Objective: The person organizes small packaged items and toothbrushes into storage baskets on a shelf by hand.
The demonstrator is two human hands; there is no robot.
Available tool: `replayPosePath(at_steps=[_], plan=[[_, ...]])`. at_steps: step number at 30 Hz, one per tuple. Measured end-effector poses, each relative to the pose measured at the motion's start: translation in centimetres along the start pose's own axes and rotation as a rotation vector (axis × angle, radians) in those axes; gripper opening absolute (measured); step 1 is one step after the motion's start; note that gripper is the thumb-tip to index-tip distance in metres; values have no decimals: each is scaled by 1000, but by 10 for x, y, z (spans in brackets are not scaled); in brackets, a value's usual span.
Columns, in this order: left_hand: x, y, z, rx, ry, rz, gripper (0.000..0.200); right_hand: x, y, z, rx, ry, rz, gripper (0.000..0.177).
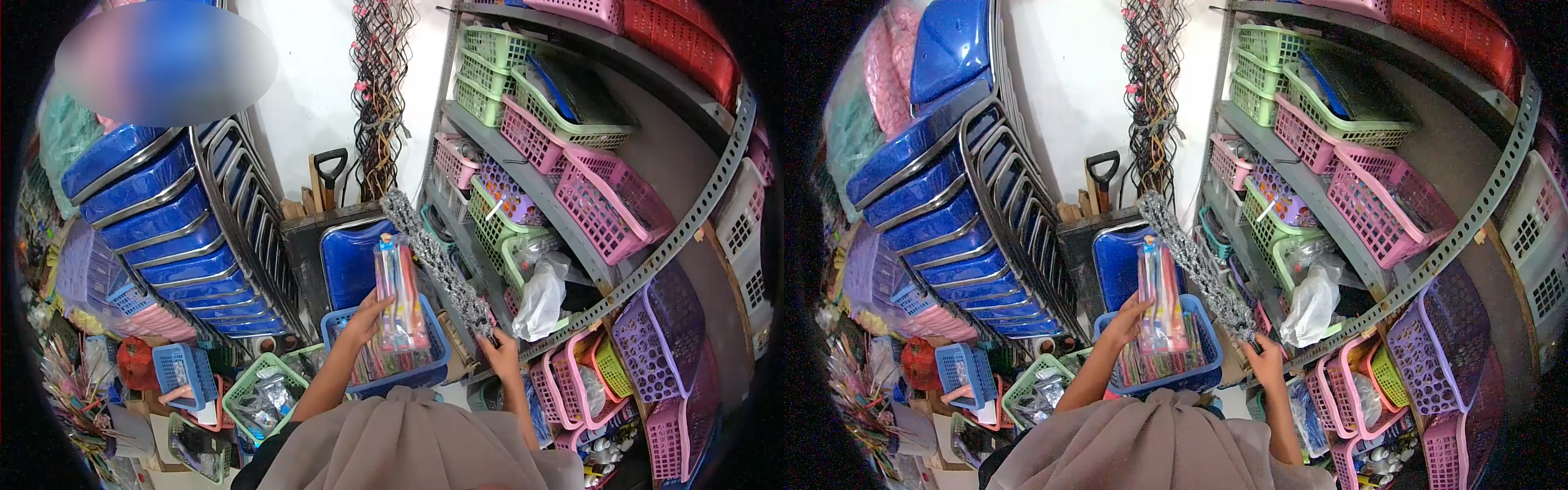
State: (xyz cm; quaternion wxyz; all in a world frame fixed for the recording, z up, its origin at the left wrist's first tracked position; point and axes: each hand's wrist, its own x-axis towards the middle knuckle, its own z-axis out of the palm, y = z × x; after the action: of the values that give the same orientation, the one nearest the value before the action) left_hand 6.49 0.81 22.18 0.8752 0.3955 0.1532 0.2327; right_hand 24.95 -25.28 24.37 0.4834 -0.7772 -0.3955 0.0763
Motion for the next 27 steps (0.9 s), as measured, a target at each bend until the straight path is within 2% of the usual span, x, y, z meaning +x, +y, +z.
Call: replayPosePath(at_steps=[7,8,10,11,12,14,16,18,19,21,24,25,27], plan=[[-6,3,4,-83,94,-23,41,2,-3,-1,-118,8,-13,26],[-8,4,3,-83,94,-22,41,2,-6,-2,-144,14,-94,26],[-13,8,-1,-192,169,-193,40,3,-14,-3,-170,23,-175,25],[-13,7,-3,-190,167,-194,40,3,-16,-4,-157,-54,-189,25],[-13,4,-7,-309,113,-155,47,3,-17,-4,-143,-131,-204,25],[-10,1,-15,-427,60,-115,55,3,-18,-1,-154,-138,-198,26],[-7,-1,-25,-655,18,-165,60,2,-20,3,-163,-150,-192,28],[-6,-4,-31,-656,7,-163,64,1,-24,6,-310,-80,-73,30],[-6,-3,-31,-695,2,-173,63,1,-24,5,-309,-80,-75,30],[-7,-3,-32,-733,-4,-184,62,0,-24,-1,-269,-226,-76,27],[-8,-7,-32,-576,20,17,40,0,-15,-13,-167,-291,-101,28],[-8,-7,-29,-698,46,-61,39,0,-13,-12,-168,-291,-101,28],[-13,-3,-25,-683,3,-109,40,1,-7,-10,-338,-84,-78,28]])
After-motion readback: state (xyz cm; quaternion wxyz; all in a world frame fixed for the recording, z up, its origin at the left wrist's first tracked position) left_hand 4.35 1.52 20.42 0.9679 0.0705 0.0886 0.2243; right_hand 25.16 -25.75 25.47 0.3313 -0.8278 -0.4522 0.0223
